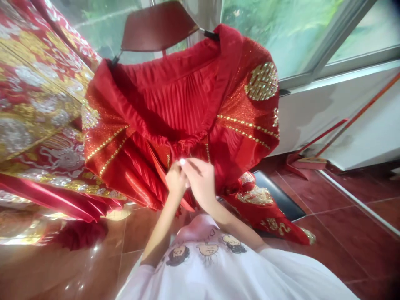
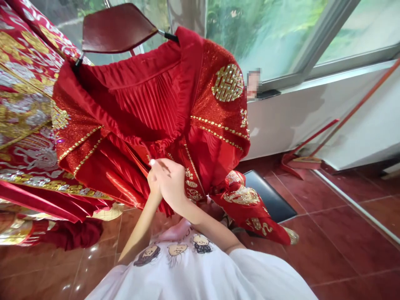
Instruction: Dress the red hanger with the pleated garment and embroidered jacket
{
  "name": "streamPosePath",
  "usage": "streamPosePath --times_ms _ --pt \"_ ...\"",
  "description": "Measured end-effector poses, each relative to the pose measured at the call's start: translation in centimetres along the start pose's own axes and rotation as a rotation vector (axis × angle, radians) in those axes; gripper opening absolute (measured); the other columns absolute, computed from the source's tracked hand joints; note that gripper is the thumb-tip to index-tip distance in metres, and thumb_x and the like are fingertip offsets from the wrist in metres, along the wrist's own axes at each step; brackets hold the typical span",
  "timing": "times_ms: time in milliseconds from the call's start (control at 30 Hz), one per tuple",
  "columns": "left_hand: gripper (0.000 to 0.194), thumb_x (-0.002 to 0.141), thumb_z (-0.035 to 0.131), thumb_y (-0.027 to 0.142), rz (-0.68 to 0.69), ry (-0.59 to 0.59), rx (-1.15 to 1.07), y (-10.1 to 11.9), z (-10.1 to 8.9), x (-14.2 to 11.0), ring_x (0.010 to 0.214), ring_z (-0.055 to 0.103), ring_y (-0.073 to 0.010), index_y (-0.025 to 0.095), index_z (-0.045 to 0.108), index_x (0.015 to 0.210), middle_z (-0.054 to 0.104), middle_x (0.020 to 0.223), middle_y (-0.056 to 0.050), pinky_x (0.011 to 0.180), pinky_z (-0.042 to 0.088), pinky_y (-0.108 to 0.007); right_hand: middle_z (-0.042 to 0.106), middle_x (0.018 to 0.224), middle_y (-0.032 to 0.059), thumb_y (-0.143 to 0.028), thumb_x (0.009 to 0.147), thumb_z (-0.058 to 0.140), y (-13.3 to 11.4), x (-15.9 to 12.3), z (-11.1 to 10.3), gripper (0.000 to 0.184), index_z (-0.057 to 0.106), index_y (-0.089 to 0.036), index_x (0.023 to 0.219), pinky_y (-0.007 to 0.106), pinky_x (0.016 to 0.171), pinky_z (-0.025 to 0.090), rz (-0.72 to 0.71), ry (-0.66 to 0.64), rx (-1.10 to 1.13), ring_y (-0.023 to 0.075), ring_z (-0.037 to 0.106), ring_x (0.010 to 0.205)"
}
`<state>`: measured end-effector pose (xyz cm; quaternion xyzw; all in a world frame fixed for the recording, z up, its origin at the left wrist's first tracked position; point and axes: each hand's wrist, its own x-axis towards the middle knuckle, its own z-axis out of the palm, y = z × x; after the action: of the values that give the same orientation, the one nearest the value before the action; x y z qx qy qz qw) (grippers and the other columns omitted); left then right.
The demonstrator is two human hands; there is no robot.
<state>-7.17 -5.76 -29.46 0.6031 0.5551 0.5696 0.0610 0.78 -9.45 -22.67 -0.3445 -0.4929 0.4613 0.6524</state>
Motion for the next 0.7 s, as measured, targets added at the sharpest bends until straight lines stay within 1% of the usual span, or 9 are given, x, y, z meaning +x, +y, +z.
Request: streamPosePath --times_ms 33,100,167,233,300,400,500,600,700 --pt "0.027 0.091 0.045 0.038 0.022 0.015 0.043 -0.4 -0.7 -0.1 0.057 0.049 -0.0156 0.018 0.056 0.076 0.054 0.065 -0.003 0.056 0.038 -0.026 0.058 0.054 0.0003 -0.04 0.082 0.058 0.0 0.0 -0.8 0.029 0.064 -0.014 0.072 0.02 0.045 0.035 -0.1 0.096 -0.101 0.0074 0.046 0.044" --pt "0.022 0.09 0.046 0.034 0.12 0.128 0.09 -0.3 -1.9 0.2 0.061 0.051 -0.0154 0.017 0.056 0.08 0.057 0.072 -0.004 0.058 0.038 -0.026 0.06 0.059 0.0011 -0.04 0.082 0.059 0.3 0.5 -2.0 0.027 0.065 -0.014 0.077 0.021 0.052 0.04 -0.24 0.254 -0.285 0.0088 0.05 0.05" --pt "0.021 0.091 0.047 0.034 0.215 0.261 0.099 0.5 -2.6 0.9 0.063 0.053 -0.0147 0.016 0.056 0.084 0.058 0.075 -0.004 0.061 0.039 -0.025 0.062 0.061 0.0022 -0.043 0.08 0.062 0.7 1.6 -2.6 0.029 0.066 -0.014 0.082 0.022 0.057 0.042 -0.245 0.235 -0.457 0.0105 0.053 0.053" --pt "0.024 0.091 0.05 0.037 0.233 0.309 0.116 1.7 -2.4 2.0 0.066 0.055 -0.0147 0.015 0.058 0.089 0.061 0.078 -0.005 0.063 0.041 -0.024 0.062 0.061 0.0028 -0.044 0.077 0.065 1.4 3.0 -2.9 0.032 0.067 -0.014 0.088 0.023 0.057 0.041 -0.19 0.136 -0.587 0.0119 0.052 0.053" --pt "0.027 0.092 0.051 0.039 0.19 0.289 0.19 2.8 -1.6 3.2 0.068 0.058 -0.0151 0.015 0.061 0.09 0.064 0.079 -0.005 0.064 0.04 -0.024 0.062 0.063 0.0037 -0.041 0.079 0.061 2.0 4.1 -3.1 0.03 0.067 -0.014 0.09 0.023 0.057 0.04 -0.178 0.049 -0.631 0.0125 0.053 0.054" --pt "0.03 0.096 0.046 0.039 0.11 0.267 0.316 3.3 -0.6 4.5 0.064 0.057 -0.0146 0.015 0.063 0.086 0.065 0.077 -0.006 0.059 0.034 -0.024 0.057 0.058 0.0021 -0.039 0.085 0.05 2.8 4.7 -3.7 0.03 0.065 -0.014 0.082 0.022 0.054 0.037 -0.177 -0.074 -0.573 0.011 0.05 0.051" --pt "0.032 0.096 0.046 0.036 0.07 0.29 0.355 3.0 -0.3 4.7 0.058 0.051 -0.013 0.015 0.061 0.078 0.06 0.069 -0.004 0.057 0.03 -0.024 0.05 0.051 -0.0013 -0.041 0.085 0.048 3.7 4.5 -4.5 0.031 0.062 -0.014 0.079 0.02 0.048 0.033 -0.118 -0.109 -0.51 0.0088 0.043 0.045" --pt "0.035 0.094 0.047 0.032 0.057 0.24 0.237 2.6 0.0 2.9 0.052 0.041 -0.0111 0.016 0.054 0.064 0.05 0.058 0.0 0.055 0.027 -0.024 0.055 0.055 -0.0008 -0.039 0.083 0.052 4.5 4.3 -5.2 0.026 0.061 -0.015 0.081 0.02 0.049 0.034 -0.097 -0.09 -0.483 0.0084 0.045 0.046" --pt "0.037 0.093 0.048 0.031 -0.007 0.05 -0.06 1.9 1.0 -0.8 0.05 0.039 -0.0099 0.016 0.049 0.059 0.047 0.055 0.002 0.052 0.028 -0.023 0.059 0.06 0.0011 -0.037 0.082 0.056 4.7 4.0 -5.3 0.022 0.06 -0.016 0.079 0.02 0.052 0.039 -0.049 -0.096 -0.423 0.01 0.051 0.05"
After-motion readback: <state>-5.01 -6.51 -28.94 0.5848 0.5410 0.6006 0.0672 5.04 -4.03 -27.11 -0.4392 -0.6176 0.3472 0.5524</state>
